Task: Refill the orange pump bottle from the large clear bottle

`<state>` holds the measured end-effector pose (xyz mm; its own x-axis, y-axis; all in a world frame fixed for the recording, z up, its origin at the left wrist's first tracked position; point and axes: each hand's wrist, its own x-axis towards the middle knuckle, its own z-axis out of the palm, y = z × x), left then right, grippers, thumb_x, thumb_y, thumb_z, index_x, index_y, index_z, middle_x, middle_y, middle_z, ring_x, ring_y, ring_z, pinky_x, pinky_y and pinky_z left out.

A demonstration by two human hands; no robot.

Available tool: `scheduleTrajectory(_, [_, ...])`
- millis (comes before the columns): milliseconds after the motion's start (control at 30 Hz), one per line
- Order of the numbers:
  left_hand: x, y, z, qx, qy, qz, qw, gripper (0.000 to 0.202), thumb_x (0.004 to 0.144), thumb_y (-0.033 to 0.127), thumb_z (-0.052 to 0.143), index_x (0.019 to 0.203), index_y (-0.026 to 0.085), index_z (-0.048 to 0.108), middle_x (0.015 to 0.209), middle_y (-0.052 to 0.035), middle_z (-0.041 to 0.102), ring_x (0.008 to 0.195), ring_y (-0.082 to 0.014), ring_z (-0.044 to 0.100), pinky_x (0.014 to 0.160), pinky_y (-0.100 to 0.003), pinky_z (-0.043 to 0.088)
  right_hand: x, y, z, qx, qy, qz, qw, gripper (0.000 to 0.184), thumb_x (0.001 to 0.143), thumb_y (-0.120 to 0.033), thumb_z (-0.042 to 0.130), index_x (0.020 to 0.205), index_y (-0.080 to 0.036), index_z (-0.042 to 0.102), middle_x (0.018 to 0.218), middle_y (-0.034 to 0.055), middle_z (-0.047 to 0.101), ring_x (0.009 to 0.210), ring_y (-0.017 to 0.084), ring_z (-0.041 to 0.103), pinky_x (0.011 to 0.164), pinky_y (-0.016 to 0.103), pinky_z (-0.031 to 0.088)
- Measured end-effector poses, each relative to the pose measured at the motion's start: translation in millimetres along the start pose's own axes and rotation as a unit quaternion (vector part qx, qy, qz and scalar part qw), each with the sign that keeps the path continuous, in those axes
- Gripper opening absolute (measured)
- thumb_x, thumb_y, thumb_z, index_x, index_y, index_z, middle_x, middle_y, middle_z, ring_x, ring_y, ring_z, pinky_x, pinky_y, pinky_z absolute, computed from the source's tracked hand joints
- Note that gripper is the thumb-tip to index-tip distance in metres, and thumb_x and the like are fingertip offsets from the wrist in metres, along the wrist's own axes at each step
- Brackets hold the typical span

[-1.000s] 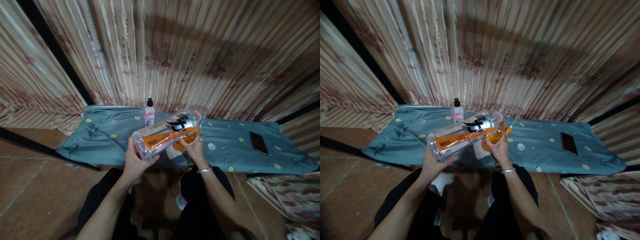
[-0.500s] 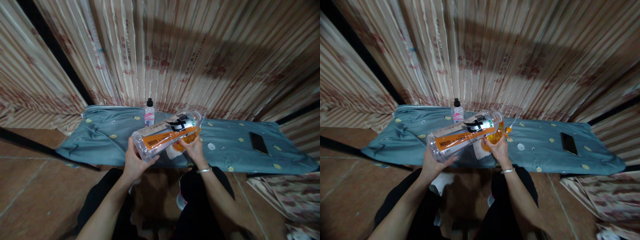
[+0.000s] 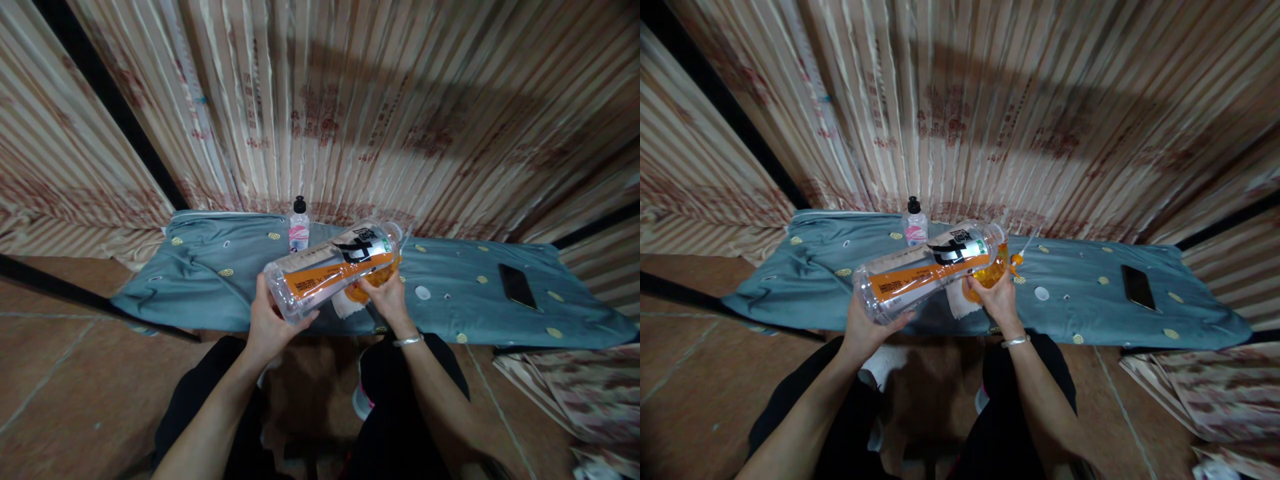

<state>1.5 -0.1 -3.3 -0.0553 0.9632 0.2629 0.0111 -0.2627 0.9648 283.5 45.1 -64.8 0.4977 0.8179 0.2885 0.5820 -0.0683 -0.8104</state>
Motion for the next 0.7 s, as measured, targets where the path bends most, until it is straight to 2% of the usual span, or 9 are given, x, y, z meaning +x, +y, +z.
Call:
scheduleTrajectory(233, [-0.4,-1.4,0.0,0.0,0.0,0.002,1.0,0.075,0.059,0.048,0.102,0.112,0.024,0.056,0.108,-0.0074,0.082,0.103,-0.0331,0.086,0.087,-0.044,0.073,-0.5,-3.1,-1.3,0.007,-0.007,0.013,1.0,0.103,0.059,-0.078,0.086,0.136,-0.014,0.061,0.123,0.0239,0.081,0.117,0.046,0.077,0.1,0.058,0.063])
scheduleTrajectory(400, [0.7,0.6,1.2,-0.007,0.006,0.0,1.0,0.076,0.056,0.047,0.103,0.111,0.025,0.055,0.106,-0.006,0.084,0.098,-0.0325,0.086,0.085,-0.046,0.074,0.2,-2.3,-2.3,-0.004,-0.016,0.019,1.0,0.105,0.058,-0.078,0.088,0.136,-0.013,0.061,0.119,0.0233,0.081,0.113,0.045,0.078,0.097,0.058,0.063])
scheduleTrajectory(600, [0.4,1.2,1.6,-0.016,0.01,-0.012,1.0,0.079,0.053,0.045,0.105,0.111,0.024,0.055,0.102,-0.0031,0.082,0.094,-0.0293,0.086,0.08,-0.039,0.073,0.1,-2.6,-2.4,-0.007,-0.012,0.023,1.0,0.103,0.058,-0.075,0.09,0.136,-0.013,0.062,0.12,0.0227,0.082,0.113,0.045,0.078,0.098,0.057,0.063])
scheduleTrajectory(700, [0.2,1.2,1.9,-0.021,0.002,-0.012,1.0,0.078,0.055,0.046,0.104,0.111,0.025,0.053,0.102,-0.0031,0.082,0.093,-0.0307,0.086,0.079,-0.043,0.074,0.4,-2.3,-2.3,-0.012,-0.01,0.027,1.0,0.104,0.057,-0.075,0.09,0.135,-0.013,0.062,0.119,0.0229,0.082,0.113,0.046,0.078,0.098,0.058,0.063])
